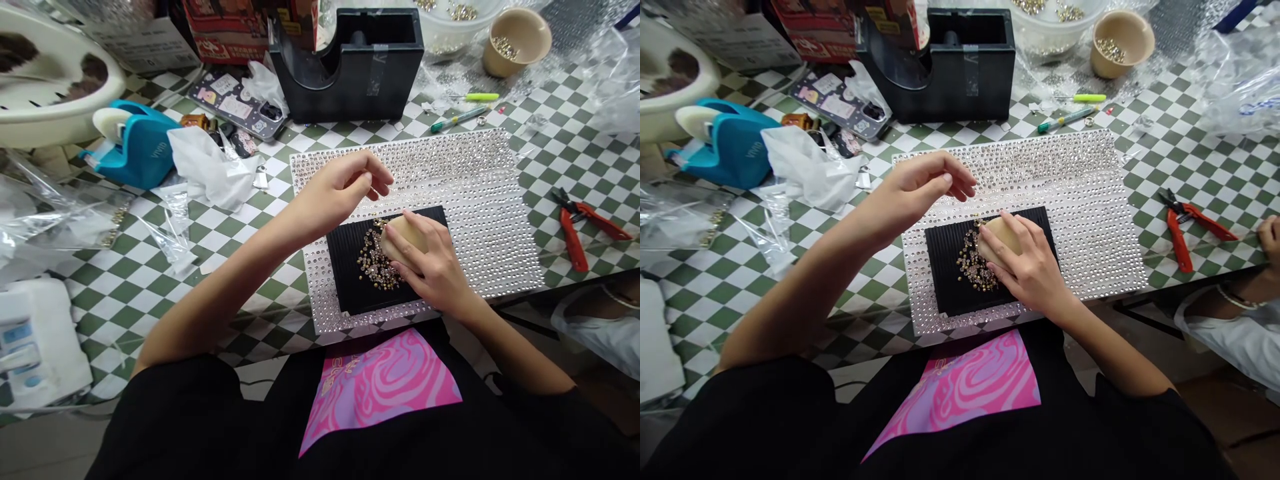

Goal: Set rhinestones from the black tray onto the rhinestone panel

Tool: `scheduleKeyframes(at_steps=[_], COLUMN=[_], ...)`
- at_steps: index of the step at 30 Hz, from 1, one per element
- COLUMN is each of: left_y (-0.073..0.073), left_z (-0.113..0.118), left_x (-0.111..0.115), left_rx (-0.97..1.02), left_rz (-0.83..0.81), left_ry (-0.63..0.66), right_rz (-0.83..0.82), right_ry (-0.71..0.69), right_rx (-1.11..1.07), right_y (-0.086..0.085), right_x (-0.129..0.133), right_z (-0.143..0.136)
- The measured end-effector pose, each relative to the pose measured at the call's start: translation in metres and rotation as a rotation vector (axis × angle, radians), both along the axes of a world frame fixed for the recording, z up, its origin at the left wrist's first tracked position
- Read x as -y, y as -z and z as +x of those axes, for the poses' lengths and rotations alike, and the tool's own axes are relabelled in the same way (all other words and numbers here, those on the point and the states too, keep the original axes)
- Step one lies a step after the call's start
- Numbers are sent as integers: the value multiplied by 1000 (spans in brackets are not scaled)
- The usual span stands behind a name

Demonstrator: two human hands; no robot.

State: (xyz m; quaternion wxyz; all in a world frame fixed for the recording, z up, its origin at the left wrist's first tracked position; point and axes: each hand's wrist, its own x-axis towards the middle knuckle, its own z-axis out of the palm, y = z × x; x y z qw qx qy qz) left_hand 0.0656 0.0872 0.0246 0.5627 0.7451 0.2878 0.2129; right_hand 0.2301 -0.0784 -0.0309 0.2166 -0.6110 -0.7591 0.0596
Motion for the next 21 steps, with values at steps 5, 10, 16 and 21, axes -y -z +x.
scheduleKeyframes(at_steps=[5, 10, 16, 21], left_y=[6, 10, 9, 0], left_z=[0, -1, -1, -7], left_x=[2, 11, 13, 1], left_rx=[-17, 18, 46, 166], left_rz=[39, 184, 254, 161], left_ry=[7, 134, 259, 49], right_rz=[-36, -176, -116, -76], right_ry=[64, 65, 119, 91], right_rx=[-498, -892, -491, -585], right_y=[-12, -27, -39, -36], right_x=[-2, -17, -35, -56], right_z=[9, 7, 2, 22])
